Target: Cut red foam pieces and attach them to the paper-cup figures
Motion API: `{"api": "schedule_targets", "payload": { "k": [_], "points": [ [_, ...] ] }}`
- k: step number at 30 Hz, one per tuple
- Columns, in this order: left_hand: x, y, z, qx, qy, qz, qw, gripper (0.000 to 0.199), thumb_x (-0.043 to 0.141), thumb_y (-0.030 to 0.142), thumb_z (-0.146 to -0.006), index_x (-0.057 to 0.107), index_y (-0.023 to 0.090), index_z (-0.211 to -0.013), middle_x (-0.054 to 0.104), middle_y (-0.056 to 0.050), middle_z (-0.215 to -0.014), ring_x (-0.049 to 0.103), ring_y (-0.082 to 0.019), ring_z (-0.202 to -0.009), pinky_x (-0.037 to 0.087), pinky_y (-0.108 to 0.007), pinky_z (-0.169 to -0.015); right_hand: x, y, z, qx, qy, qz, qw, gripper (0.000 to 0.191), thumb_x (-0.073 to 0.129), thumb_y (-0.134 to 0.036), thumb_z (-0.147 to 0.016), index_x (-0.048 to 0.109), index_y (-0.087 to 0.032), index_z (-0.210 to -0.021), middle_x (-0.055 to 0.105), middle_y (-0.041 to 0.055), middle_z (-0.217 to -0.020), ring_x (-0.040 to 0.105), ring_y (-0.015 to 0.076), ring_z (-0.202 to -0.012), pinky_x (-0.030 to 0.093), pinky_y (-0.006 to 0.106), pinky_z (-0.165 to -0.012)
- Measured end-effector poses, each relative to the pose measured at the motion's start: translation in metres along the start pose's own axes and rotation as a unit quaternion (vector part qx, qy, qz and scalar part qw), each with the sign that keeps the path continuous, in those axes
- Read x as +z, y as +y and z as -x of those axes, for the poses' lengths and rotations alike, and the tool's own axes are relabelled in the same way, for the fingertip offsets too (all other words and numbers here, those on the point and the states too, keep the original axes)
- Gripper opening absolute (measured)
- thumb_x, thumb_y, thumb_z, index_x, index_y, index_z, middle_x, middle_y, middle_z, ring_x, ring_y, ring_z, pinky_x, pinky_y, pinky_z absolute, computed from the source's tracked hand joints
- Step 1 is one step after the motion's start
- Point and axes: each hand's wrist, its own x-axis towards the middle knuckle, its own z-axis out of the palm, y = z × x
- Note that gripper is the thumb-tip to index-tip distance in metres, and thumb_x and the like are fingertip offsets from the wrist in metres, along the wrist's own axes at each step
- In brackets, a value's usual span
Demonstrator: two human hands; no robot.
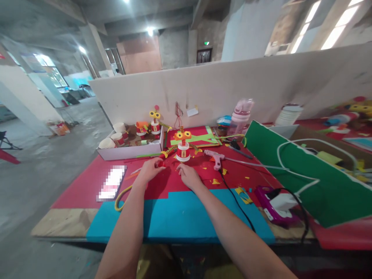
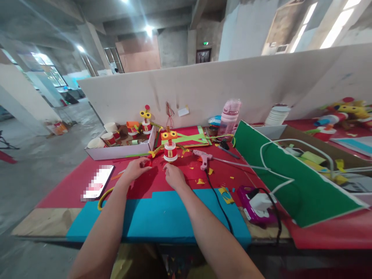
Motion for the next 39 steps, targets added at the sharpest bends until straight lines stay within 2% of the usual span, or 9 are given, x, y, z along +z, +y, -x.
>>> {"api": "schedule_targets", "payload": {
  "k": [3, 8, 12, 17, 21, 25, 28, 31, 39],
  "points": [
    [0.004, 0.000, -0.002, 0.028, 0.028, -0.003, 0.999, 0.029, 0.061, 0.035, -0.078, 0.066, 0.019, -0.101, 0.066, -0.004, -0.088, 0.058, -0.016, -0.078, 0.042, -0.025, -0.072, 0.000, 0.000, 0.000, -0.002, 0.002, 0.002, 1.000, 0.024, 0.040, -0.014, -0.086, 0.059, -0.023, -0.097, 0.067, 0.0024, -0.083, 0.060, 0.0153, -0.075, 0.038, 0.024, -0.065],
    [0.019, 0.014, -0.001, 0.155, -0.124, -0.054, 0.979, 0.023, 0.064, 0.035, -0.076, 0.067, 0.019, -0.092, 0.066, -0.005, -0.093, 0.057, -0.020, -0.091, 0.042, -0.030, -0.083, -0.002, -0.002, 0.001, 0.006, 0.012, 0.007, 1.000, 0.024, 0.041, -0.013, -0.085, 0.059, -0.023, -0.098, 0.067, 0.0025, -0.079, 0.060, 0.0158, -0.072, 0.038, 0.024, -0.062],
    [0.033, 0.023, 0.000, 0.117, -0.118, -0.133, 0.977, 0.022, 0.066, 0.030, -0.070, 0.065, 0.018, -0.089, 0.062, -0.010, -0.101, 0.053, -0.028, -0.101, 0.040, -0.039, -0.087, -0.007, -0.013, 0.006, -0.035, 0.058, 0.004, 0.998, 0.023, 0.040, -0.016, -0.088, 0.059, -0.022, -0.099, 0.066, 0.0030, -0.081, 0.060, 0.0166, -0.073, 0.039, 0.025, -0.064],
    [0.049, 0.027, 0.000, 0.098, -0.109, -0.092, 0.985, 0.022, 0.058, 0.012, -0.066, 0.062, 0.015, -0.088, 0.064, -0.013, -0.094, 0.058, -0.029, -0.094, 0.041, -0.038, -0.081, -0.008, -0.031, 0.016, -0.156, 0.091, -0.036, 0.983, 0.023, 0.039, -0.017, -0.090, 0.059, -0.022, -0.100, 0.065, 0.0039, -0.085, 0.060, 0.0170, -0.079, 0.044, 0.026, -0.069],
    [0.049, 0.030, 0.002, 0.135, -0.138, -0.007, 0.981, 0.032, 0.051, 0.007, -0.066, 0.059, 0.016, -0.096, 0.065, -0.004, -0.082, 0.059, -0.017, -0.075, 0.043, -0.026, -0.067, -0.021, -0.030, 0.016, -0.171, 0.222, -0.090, 0.956, 0.025, 0.036, -0.020, -0.092, 0.056, -0.021, -0.107, 0.065, 0.0071, -0.099, 0.060, 0.0184, -0.094, 0.046, 0.030, -0.084],
    [0.043, 0.030, 0.003, 0.182, -0.164, 0.072, 0.967, 0.038, 0.052, 0.007, -0.065, 0.058, 0.018, -0.100, 0.065, -0.001, -0.088, 0.058, -0.013, -0.077, 0.042, -0.021, -0.066, -0.039, -0.005, 0.005, -0.063, 0.344, -0.084, 0.933, 0.021, 0.038, -0.026, -0.092, 0.056, -0.019, -0.098, 0.063, 0.0093, -0.096, 0.058, 0.0211, -0.092, 0.046, 0.035, -0.083],
    [0.043, 0.030, 0.003, 0.203, -0.174, 0.062, 0.962, 0.032, 0.053, 0.009, -0.067, 0.062, 0.018, -0.096, 0.065, -0.002, -0.091, 0.058, -0.014, -0.081, 0.043, -0.022, -0.071, -0.041, 0.018, -0.006, 0.012, 0.317, -0.048, 0.947, 0.020, 0.049, -0.036, -0.086, 0.057, -0.017, -0.088, 0.063, 0.0091, -0.086, 0.058, 0.0224, -0.081, 0.048, 0.036, -0.075],
    [0.045, 0.029, 0.002, 0.206, -0.176, 0.047, 0.961, 0.030, 0.054, 0.011, -0.068, 0.062, 0.018, -0.096, 0.065, -0.002, -0.091, 0.057, -0.014, -0.082, 0.043, -0.023, -0.073, -0.035, 0.027, -0.015, 0.062, 0.278, -0.023, 0.958, 0.033, 0.058, -0.044, -0.079, 0.059, -0.015, -0.096, 0.063, 0.0132, -0.095, 0.060, 0.0251, -0.088, 0.049, 0.037, -0.079],
    [0.047, 0.028, 0.002, 0.228, -0.181, 0.046, 0.955, 0.034, 0.052, 0.007, -0.064, 0.061, 0.018, -0.095, 0.067, -0.003, -0.100, 0.059, -0.016, -0.091, 0.044, -0.024, -0.080, -0.025, 0.003, -0.032, 0.103, 0.187, 0.014, 0.977, 0.058, 0.066, -0.056, -0.068, 0.055, -0.013, -0.106, 0.063, 0.0169, -0.106, 0.060, 0.0296, -0.102, 0.048, 0.037, -0.084]
  ]
}}
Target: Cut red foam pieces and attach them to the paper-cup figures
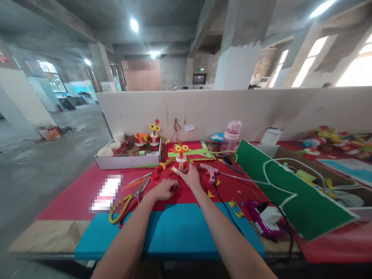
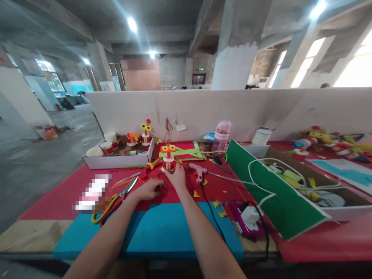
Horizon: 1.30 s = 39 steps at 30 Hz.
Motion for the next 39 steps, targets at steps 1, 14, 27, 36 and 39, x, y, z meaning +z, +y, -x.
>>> {"api": "schedule_targets", "payload": {
  "k": [1, 14, 27, 36, 39],
  "points": [
    [0.000, 0.000, 0.000, 0.000, -0.002, 0.000, 1.000, 0.035, 0.052, 0.007, -0.064, 0.061, 0.018, -0.096, 0.067, -0.004, -0.100, 0.059, -0.016, -0.090, 0.045, -0.025, -0.080, 0.002, -0.002, -0.001, 0.002, -0.001, -0.005, 1.000, 0.059, 0.066, -0.055, -0.068, 0.054, -0.014, -0.108, 0.064, 0.0163, -0.106, 0.061, 0.0288, -0.101, 0.048, 0.036, -0.083],
    [-0.001, 0.001, 0.000, 0.004, -0.002, -0.009, 1.000, 0.039, 0.053, 0.007, -0.064, 0.064, 0.017, -0.100, 0.068, -0.005, -0.102, 0.060, -0.017, -0.091, 0.044, -0.024, -0.078, 0.009, -0.002, -0.033, 0.046, 0.001, -0.073, 0.996, 0.057, 0.067, -0.055, -0.067, 0.053, -0.019, -0.109, 0.069, 0.0097, -0.099, 0.067, 0.0243, -0.091, 0.049, 0.032, -0.075],
    [-0.002, 0.002, -0.001, -0.011, -0.015, -0.026, 0.999, 0.036, 0.055, 0.010, -0.068, 0.062, 0.019, -0.102, 0.068, -0.004, -0.104, 0.059, -0.018, -0.093, 0.042, -0.024, -0.080, 0.019, 0.011, -0.072, 0.055, -0.006, -0.014, 0.998, 0.064, 0.066, -0.060, -0.066, 0.052, -0.018, -0.112, 0.068, 0.0115, -0.103, 0.066, 0.0260, -0.096, 0.048, 0.033, -0.077],
    [-0.004, 0.005, -0.001, -0.006, -0.017, -0.033, 0.999, 0.034, 0.054, 0.011, -0.069, 0.063, 0.021, -0.101, 0.067, -0.004, -0.107, 0.059, -0.019, -0.098, 0.040, -0.027, -0.087, 0.034, 0.012, -0.066, 0.051, -0.031, 0.018, 0.998, 0.066, 0.063, -0.062, -0.069, 0.049, -0.016, -0.115, 0.067, 0.0157, -0.106, 0.065, 0.0286, -0.098, 0.048, 0.034, -0.077],
    [-0.005, 0.007, -0.001, -0.012, -0.021, -0.037, 0.999, 0.032, 0.054, 0.011, -0.070, 0.063, 0.021, -0.099, 0.067, -0.004, -0.106, 0.059, -0.019, -0.097, 0.040, -0.028, -0.088, 0.036, 0.015, -0.066, 0.046, -0.028, 0.006, 0.999, 0.068, 0.064, -0.063, -0.067, 0.049, -0.018, -0.115, 0.067, 0.0135, -0.106, 0.065, 0.0270, -0.098, 0.048, 0.033, -0.078]
  ]
}}
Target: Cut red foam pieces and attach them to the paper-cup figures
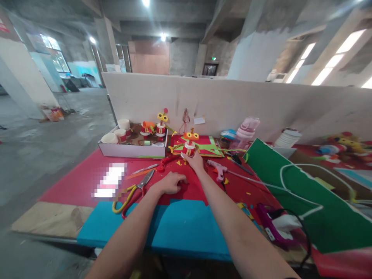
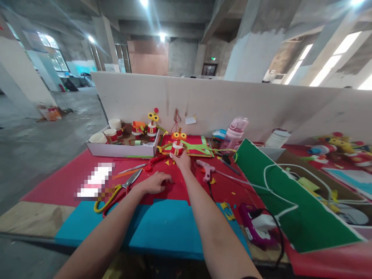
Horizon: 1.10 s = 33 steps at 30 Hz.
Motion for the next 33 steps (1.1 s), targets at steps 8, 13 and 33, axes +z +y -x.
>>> {"api": "schedule_targets", "payload": {
  "k": [8, 13, 33],
  "points": [
    [0.003, -0.006, -0.001, 0.004, 0.006, 0.005, 1.000, 0.032, 0.054, 0.013, -0.070, 0.062, 0.021, -0.100, 0.067, -0.004, -0.106, 0.059, -0.019, -0.096, 0.041, -0.028, -0.086, -0.002, 0.000, 0.001, -0.005, -0.021, 0.006, 1.000, 0.062, 0.066, -0.061, -0.066, 0.053, -0.018, -0.109, 0.068, 0.0115, -0.103, 0.066, 0.0251, -0.097, 0.048, 0.031, -0.077],
    [0.004, -0.007, -0.001, 0.007, 0.008, 0.025, 1.000, 0.036, 0.053, 0.011, -0.067, 0.063, 0.020, -0.100, 0.067, -0.004, -0.106, 0.059, -0.018, -0.095, 0.042, -0.026, -0.083, -0.013, -0.002, 0.010, -0.002, -0.048, 0.052, 0.997, 0.057, 0.068, -0.057, -0.067, 0.056, -0.017, -0.106, 0.068, 0.0130, -0.105, 0.064, 0.0255, -0.099, 0.047, 0.030, -0.077],
    [-0.021, 0.005, 0.009, -0.017, 0.316, 0.299, 0.900, 0.027, 0.060, 0.031, -0.079, 0.061, 0.017, -0.103, 0.062, -0.003, -0.089, 0.056, -0.013, -0.077, 0.044, -0.022, -0.068, -0.033, -0.023, 0.129, -0.137, -0.026, -0.192, 0.971, 0.046, 0.052, -0.059, -0.081, 0.057, -0.018, -0.060, 0.050, -0.0035, -0.051, 0.047, 0.0111, -0.051, 0.034, 0.022, -0.049]
  ]
}}
